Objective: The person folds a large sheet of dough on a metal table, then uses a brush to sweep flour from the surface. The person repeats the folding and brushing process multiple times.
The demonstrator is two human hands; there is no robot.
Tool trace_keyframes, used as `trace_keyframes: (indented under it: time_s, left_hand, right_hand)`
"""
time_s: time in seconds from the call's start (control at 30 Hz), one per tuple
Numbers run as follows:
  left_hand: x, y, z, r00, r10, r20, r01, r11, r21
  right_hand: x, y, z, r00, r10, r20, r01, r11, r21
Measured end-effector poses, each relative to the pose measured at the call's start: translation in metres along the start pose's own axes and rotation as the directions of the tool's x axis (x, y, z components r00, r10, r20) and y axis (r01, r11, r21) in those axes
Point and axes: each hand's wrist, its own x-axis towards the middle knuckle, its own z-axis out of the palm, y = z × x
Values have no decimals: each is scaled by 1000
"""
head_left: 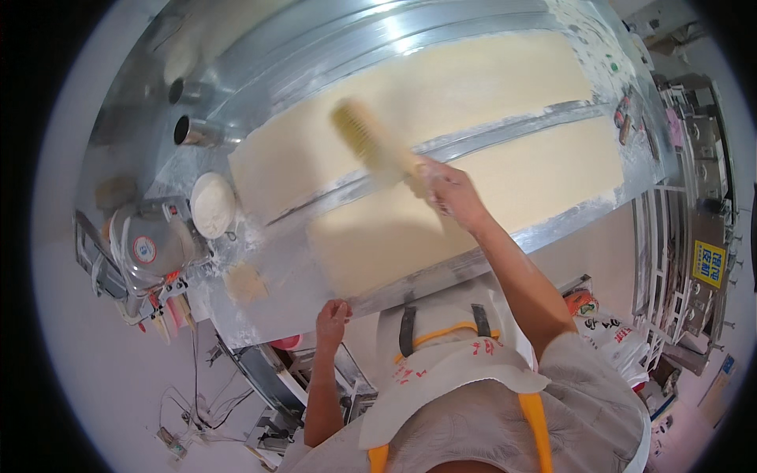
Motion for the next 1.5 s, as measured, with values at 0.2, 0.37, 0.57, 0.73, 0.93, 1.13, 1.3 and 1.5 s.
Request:
trace_keyframes:
  time_s: [0.2, 0.37, 0.57, 0.73, 0.93, 1.13, 1.3, 1.5]
  left_hand:
    - [-35, 62, 66, 988, -50, -148, 33, 992, -119]
    - [-28, 124, 182, 986, -135, -100, 121, 984, -132]
    - [-18, 252, 278, 994, 20, 104, -21, 1000, 7]
    - [-17, 260, 293, 999, 1, 34, -2, 999, 42]
    - [19, 296, 338, 990, 57, 132, -70, 993, 100]
    - [51, 327, 360, 983, 171, 74, -178, 978, 111]
    - [115, 383, 432, 757, 648, 85, -606, 646, 465]
    - [158, 476, 543, 503, 856, 124, -822, 428, 377]
  right_hand:
    - [47, -44, -197, 956, -158, -249, 132, 984, -118]
    - [77, -44, -236, 944, -328, -22, 313, 918, -243]
    - [132, -45, -315, 933, -353, -66, 311, 888, -340]
    - [57, -107, -380, 939, -153, -310, 217, 959, 184]
    - [48, -40, -387, 925, -334, -180, 264, 908, -327]
    - [-26, -110, -467, 851, -13, -525, 111, 982, 154]
    - [-30, -130, -529, 710, -154, -687, 116, 988, -101]
    - [7, -175, -585, 644, -555, -526, 112, 749, -653]
